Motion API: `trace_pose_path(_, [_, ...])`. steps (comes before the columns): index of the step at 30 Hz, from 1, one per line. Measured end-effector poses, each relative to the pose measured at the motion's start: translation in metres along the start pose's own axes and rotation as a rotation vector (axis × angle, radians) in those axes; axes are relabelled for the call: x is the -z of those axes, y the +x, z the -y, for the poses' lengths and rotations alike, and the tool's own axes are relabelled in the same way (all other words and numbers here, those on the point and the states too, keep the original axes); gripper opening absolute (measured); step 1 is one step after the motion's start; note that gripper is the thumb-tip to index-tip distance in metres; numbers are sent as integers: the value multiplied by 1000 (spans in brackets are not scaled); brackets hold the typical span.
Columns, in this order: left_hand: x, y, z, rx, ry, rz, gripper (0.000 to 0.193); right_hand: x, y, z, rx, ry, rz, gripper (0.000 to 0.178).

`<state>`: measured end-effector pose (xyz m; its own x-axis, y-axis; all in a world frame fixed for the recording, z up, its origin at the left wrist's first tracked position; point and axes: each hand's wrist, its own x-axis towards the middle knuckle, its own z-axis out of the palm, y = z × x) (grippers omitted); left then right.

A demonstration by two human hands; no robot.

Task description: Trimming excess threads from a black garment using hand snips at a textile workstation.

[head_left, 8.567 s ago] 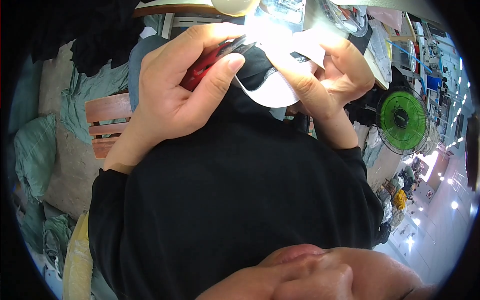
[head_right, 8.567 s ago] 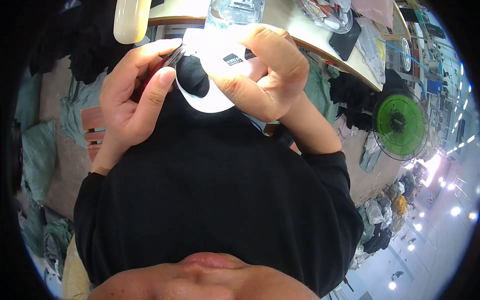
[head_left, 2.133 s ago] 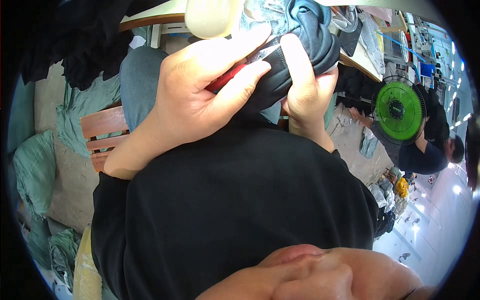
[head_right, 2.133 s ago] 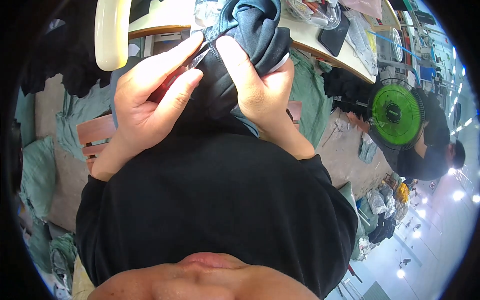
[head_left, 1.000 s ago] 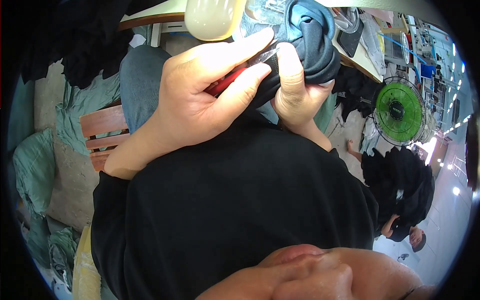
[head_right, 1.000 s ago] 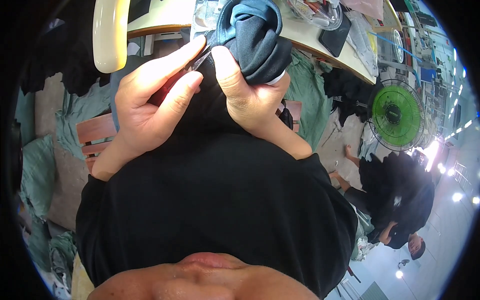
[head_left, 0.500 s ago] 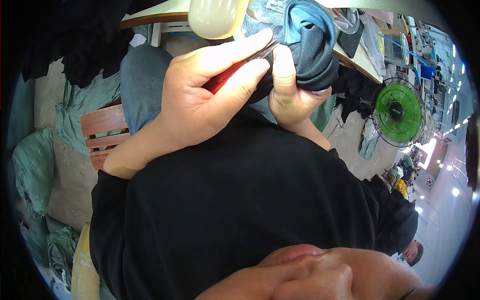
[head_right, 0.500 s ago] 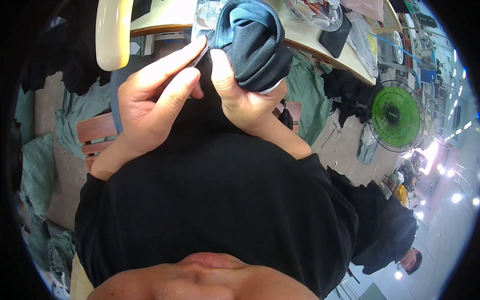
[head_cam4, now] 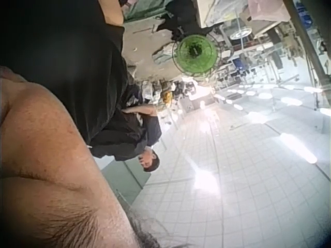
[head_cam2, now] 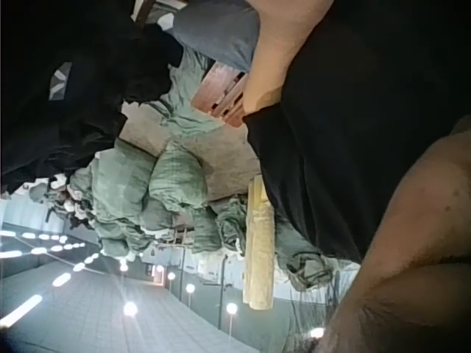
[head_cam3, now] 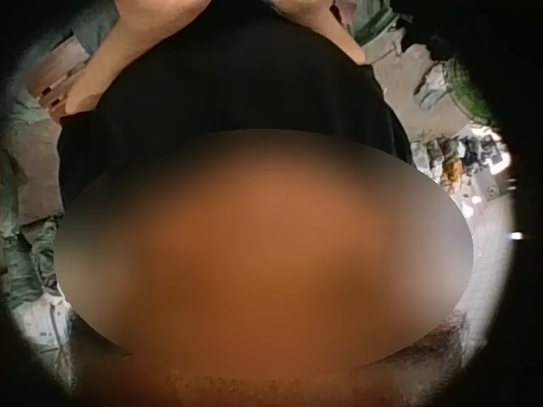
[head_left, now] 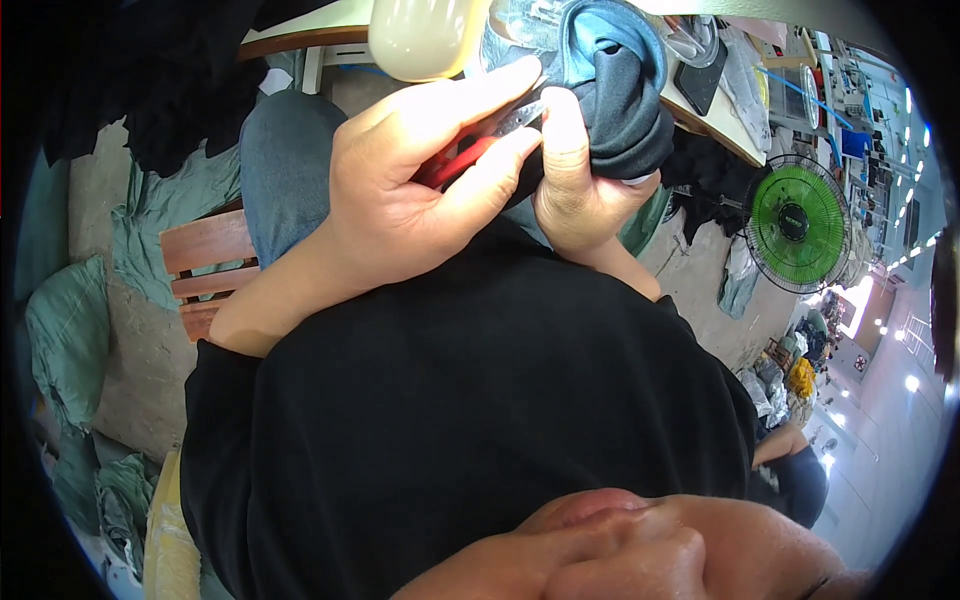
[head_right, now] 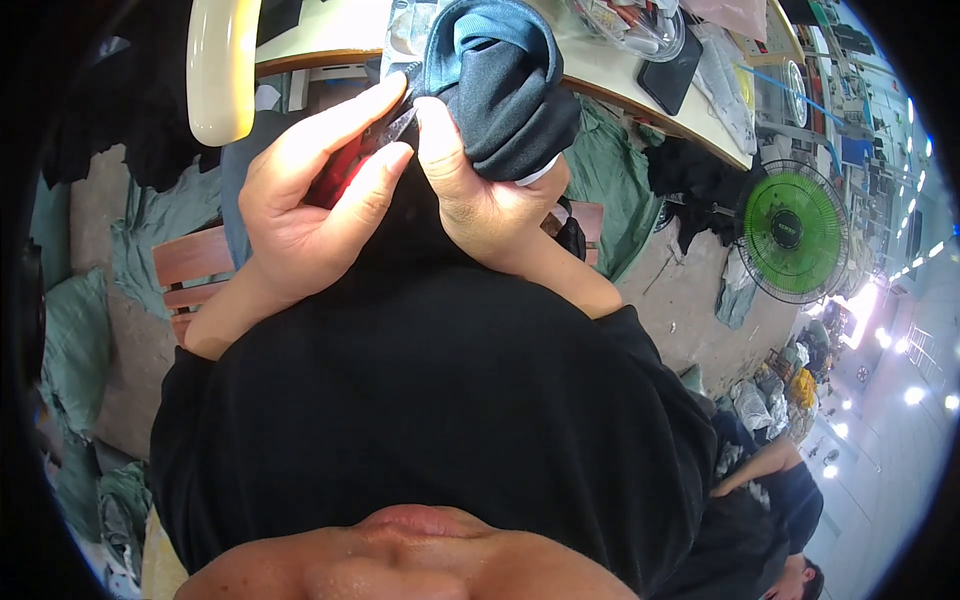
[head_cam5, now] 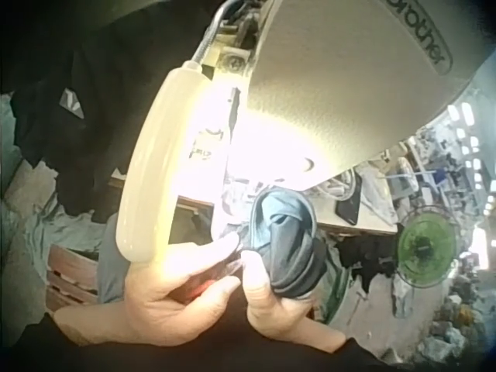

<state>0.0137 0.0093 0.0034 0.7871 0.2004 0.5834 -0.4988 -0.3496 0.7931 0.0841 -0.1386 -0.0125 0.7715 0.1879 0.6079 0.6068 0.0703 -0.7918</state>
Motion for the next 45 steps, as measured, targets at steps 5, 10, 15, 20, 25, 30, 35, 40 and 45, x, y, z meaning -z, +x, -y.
trace_pose_path(5, [-8,-13,0,263,-532,-21,34,-5,-1,3,-36,73,-47,12])
trace_pose_path(10, [-8,-17,5,310,-802,52,36,-6,-1,5,-14,23,-12,14])
trace_pose_path(15, [-10,-11,0,162,-262,-14,35,-6,-6,4,-64,49,-44,16])
trace_pose_path(20, [-11,-12,-1,233,-290,-61,34,-7,-1,7,-10,21,-24,15])
trace_pose_path(25, [-7,-11,-3,323,-450,-71,33,-6,0,7,4,36,-9,14])
trace_pose_path(30, [-3,-8,-4,170,-191,-76,33,-7,0,7,-72,126,-22,11])
trace_pose_path(35, [0,-5,-5,106,-103,-32,36,-3,0,5,-46,95,14,10])
trace_pose_path(40, [8,-5,-5,80,-73,83,39,-4,-2,5,-46,75,6,11])
trace_pose_path(45, [4,-2,-3,22,-36,-12,36,-5,-1,6,-80,134,0,12])
